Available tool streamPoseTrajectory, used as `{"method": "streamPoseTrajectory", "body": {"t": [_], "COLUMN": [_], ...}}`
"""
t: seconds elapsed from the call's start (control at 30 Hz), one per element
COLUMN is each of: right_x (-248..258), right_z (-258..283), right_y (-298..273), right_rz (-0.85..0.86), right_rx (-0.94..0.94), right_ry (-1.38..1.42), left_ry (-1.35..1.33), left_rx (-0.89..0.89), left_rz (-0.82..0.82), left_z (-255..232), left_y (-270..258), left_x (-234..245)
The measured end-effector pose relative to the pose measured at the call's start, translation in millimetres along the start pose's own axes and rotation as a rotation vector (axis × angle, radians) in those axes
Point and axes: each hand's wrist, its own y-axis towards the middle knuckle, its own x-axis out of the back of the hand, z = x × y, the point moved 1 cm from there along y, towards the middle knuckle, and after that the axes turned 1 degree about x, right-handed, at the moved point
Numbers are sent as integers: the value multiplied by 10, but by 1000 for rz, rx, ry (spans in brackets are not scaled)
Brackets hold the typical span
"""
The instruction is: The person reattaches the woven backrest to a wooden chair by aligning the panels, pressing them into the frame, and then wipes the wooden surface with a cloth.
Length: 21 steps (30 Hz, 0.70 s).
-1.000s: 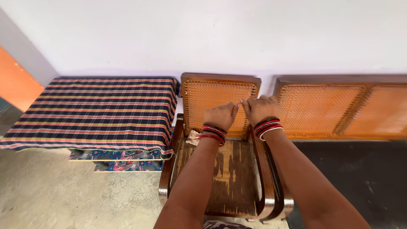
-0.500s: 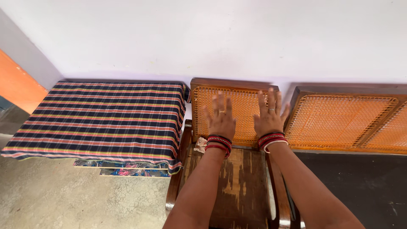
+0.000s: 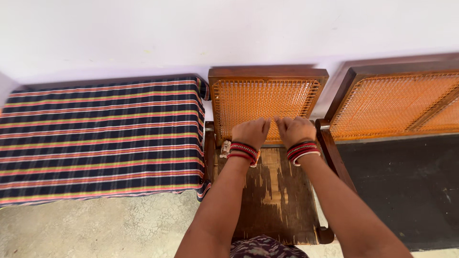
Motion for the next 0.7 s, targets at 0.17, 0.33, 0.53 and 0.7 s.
{"method": "streamPoseTrajectory", "body": {"t": [0.17,0.33,0.53,0.7], "right_x": [-939,-2145,-3303,-4190], "right_z": [-89,-227,-266,-258], "right_y": [133,230,172,194], "right_rz": [12,-110,91,263], "right_rx": [164,292,300,270], "right_ry": [21,64,146,136], "left_ry": [58,77,102,130], "left_rx": [-98,-5,191,265], "left_rz": [-170,-166,70,289], "left_z": [443,932,1526,2111], "left_y": [31,98,50,39], "left_x": [-693,-1645,-2663,-3686]}}
